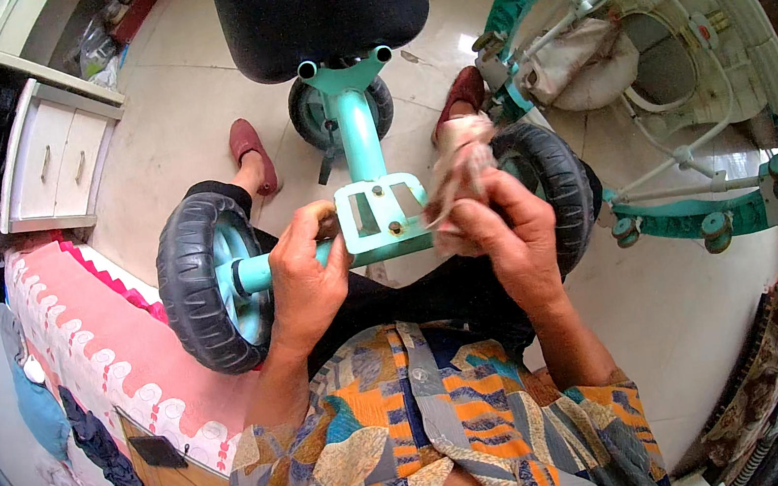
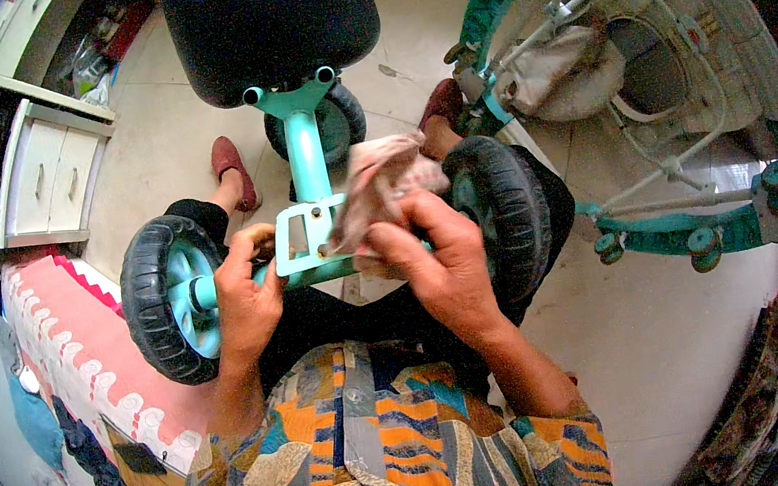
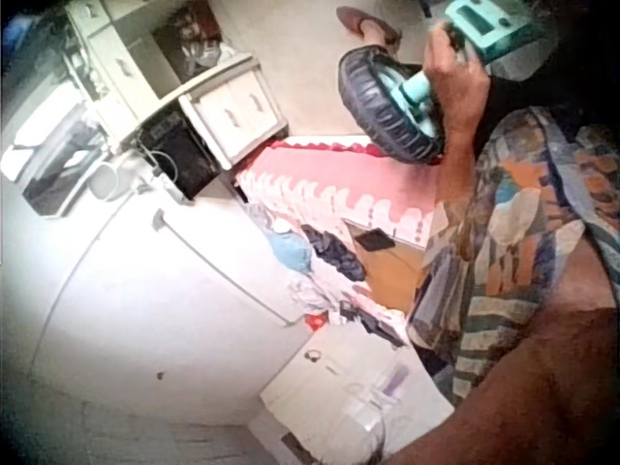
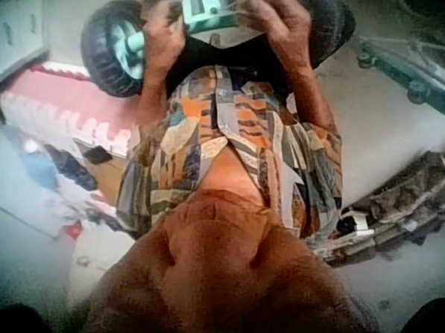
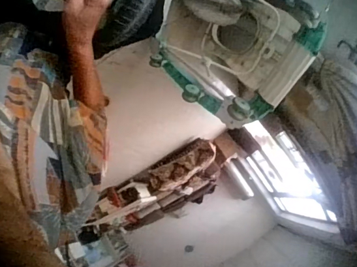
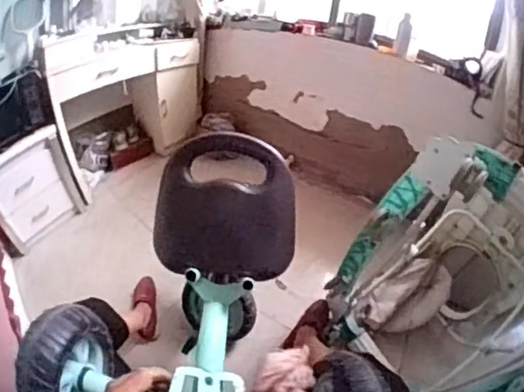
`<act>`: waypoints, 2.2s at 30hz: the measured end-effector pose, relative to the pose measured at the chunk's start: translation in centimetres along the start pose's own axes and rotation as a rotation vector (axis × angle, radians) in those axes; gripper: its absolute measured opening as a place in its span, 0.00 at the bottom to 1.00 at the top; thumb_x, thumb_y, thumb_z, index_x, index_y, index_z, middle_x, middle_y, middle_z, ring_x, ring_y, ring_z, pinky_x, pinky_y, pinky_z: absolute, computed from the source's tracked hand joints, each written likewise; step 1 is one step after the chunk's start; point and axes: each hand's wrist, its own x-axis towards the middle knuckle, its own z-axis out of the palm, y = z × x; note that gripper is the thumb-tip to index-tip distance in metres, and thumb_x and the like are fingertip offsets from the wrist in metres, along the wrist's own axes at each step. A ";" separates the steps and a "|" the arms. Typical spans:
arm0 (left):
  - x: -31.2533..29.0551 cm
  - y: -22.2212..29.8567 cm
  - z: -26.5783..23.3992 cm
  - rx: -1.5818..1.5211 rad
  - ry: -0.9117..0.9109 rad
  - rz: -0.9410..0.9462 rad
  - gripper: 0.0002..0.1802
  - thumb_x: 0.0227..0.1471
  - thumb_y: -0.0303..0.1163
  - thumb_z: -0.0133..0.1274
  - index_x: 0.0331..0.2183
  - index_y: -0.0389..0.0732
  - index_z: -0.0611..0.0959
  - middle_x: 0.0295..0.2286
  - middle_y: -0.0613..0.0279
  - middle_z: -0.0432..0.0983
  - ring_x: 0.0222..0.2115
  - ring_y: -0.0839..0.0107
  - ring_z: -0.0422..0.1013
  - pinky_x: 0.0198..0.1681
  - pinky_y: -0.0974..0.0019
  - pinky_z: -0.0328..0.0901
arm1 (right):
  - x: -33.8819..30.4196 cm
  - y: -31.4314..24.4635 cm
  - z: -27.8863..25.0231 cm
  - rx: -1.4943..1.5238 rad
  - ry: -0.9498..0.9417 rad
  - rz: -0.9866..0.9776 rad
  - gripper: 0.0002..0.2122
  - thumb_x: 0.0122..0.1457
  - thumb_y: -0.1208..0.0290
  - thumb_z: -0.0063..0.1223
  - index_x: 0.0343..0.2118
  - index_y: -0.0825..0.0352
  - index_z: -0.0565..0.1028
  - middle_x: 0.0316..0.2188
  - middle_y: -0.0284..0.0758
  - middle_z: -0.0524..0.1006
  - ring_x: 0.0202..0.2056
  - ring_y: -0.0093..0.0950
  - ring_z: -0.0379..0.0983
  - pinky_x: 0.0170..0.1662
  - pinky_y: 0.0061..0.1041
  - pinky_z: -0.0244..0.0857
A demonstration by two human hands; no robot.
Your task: The person sits on the floor and wipes a child's tricycle with a cloth. They clean the seat, frame, and wheels, turning the tricycle to reach different parts.
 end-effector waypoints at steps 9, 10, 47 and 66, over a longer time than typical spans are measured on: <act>0.5 -0.5 0.1 -0.005 0.014 0.012 0.16 0.44 0.21 0.60 0.37 0.35 0.75 0.28 0.50 0.76 0.28 0.57 0.75 0.31 0.61 0.68 | 5.8 -0.7 0.9 -0.611 -0.502 -0.284 0.10 0.51 0.64 0.59 0.29 0.66 0.75 0.29 0.44 0.75 0.33 0.45 0.72 0.34 0.41 0.65; 0.6 -0.5 0.0 -0.016 0.015 0.009 0.16 0.44 0.21 0.61 0.37 0.35 0.75 0.28 0.50 0.76 0.28 0.56 0.75 0.31 0.60 0.68 | 6.4 -0.6 1.1 -0.639 -0.509 -0.286 0.11 0.51 0.63 0.58 0.29 0.66 0.76 0.29 0.44 0.75 0.33 0.45 0.73 0.34 0.42 0.66; -0.7 -2.3 0.4 0.590 0.026 0.258 0.09 0.44 0.31 0.58 0.24 0.39 0.74 0.19 0.62 0.67 0.22 0.63 0.66 0.27 0.61 0.59 | 13.8 3.6 6.0 -0.811 -0.225 -0.434 0.08 0.53 0.74 0.57 0.37 0.64 0.78 0.33 0.38 0.72 0.35 0.36 0.73 0.38 0.34 0.68; -0.4 -2.3 0.5 0.580 0.045 0.273 0.09 0.43 0.30 0.59 0.24 0.39 0.75 0.19 0.61 0.68 0.22 0.64 0.67 0.28 0.61 0.59 | 13.8 4.8 6.0 -0.617 -0.091 -0.311 0.04 0.57 0.75 0.56 0.34 0.69 0.75 0.28 0.33 0.71 0.28 0.23 0.69 0.33 0.25 0.65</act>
